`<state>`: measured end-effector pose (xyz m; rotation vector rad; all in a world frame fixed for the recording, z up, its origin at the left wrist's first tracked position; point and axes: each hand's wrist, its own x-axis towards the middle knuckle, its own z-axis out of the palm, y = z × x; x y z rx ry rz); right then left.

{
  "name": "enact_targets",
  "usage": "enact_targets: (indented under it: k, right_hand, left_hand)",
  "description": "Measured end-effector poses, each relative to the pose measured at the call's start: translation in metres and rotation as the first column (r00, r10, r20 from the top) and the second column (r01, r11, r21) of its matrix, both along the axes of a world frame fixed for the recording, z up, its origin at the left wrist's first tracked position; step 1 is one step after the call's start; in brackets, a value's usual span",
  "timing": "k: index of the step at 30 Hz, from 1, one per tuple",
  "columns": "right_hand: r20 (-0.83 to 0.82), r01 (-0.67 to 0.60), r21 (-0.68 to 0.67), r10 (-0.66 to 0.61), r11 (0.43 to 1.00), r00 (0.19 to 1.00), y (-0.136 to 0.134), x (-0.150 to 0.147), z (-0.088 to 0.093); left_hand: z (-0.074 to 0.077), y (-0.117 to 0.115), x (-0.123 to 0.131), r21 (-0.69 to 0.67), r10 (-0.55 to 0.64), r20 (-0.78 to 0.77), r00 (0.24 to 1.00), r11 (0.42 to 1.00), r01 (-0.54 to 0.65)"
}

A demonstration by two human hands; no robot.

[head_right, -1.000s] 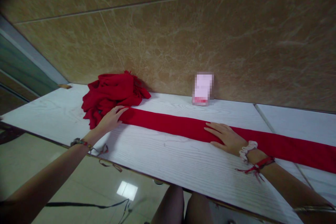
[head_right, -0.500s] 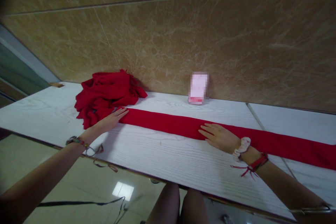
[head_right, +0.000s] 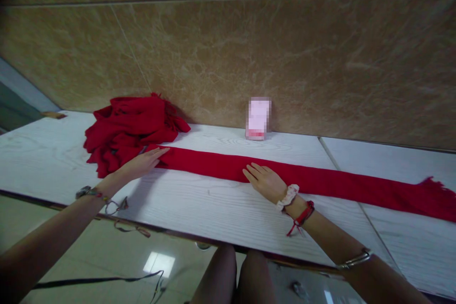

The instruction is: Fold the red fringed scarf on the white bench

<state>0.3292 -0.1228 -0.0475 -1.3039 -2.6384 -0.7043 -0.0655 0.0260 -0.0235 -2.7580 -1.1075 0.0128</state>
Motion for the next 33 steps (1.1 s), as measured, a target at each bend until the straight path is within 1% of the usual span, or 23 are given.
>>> enact_targets:
  k: [2,4,8,13,15,17,22,25,29,33]
  right_hand:
    - [0.015,0.026,0.005,-0.026,1.000,1.000,0.000,-0.005,0.000]
    - [0.020,0.042,0.002,-0.042,0.999,0.999,-0.001,-0.008,0.001]
    - [0.039,0.055,-0.028,-0.054,0.998,0.998,0.000,-0.008,0.003]
    - [0.012,0.063,-0.169,-0.062,0.984,0.998,0.001,-0.001,0.008]
    - [0.018,0.068,-0.212,-0.065,0.975,0.998,0.001,0.000,0.011]
    - [0.037,0.086,-0.222,-0.080,0.971,0.996,0.000,-0.001,0.012]
    - [0.055,0.132,-0.139,-0.125,0.982,0.991,-0.001,-0.007,0.009]
    - [0.055,0.085,-0.092,-0.080,0.992,0.995,-0.001,-0.004,0.006]
    - [0.093,-0.022,-0.103,0.032,0.994,0.995,0.000,0.004,0.008]
    - [0.060,-0.033,-0.115,0.041,0.993,0.997,0.003,0.008,0.012]
  left_hand:
    - [0.002,0.003,0.000,-0.050,0.081,0.078,0.994,0.996,-0.078]
    - [0.004,0.005,0.000,-0.100,0.143,0.138,0.980,0.986,-0.130]
    - [0.008,0.006,0.002,-0.152,0.178,0.188,0.966,0.977,-0.151]
    - [0.010,0.002,0.005,-0.171,0.206,0.193,0.959,0.970,-0.174]
    - [0.008,0.003,0.004,-0.183,0.210,0.201,0.957,0.967,-0.174]
    - [0.006,0.006,0.002,-0.194,0.210,0.197,0.957,0.966,-0.172]
    - [0.003,0.015,-0.001,-0.187,0.214,0.146,0.966,0.965,-0.186]
    - [0.004,0.015,0.000,-0.180,0.199,0.120,0.973,0.968,-0.175]
    - [0.001,0.013,0.000,-0.136,0.146,0.076,0.986,0.982,-0.135]
    - [-0.004,0.014,-0.002,-0.092,0.093,0.064,0.994,0.992,-0.087]
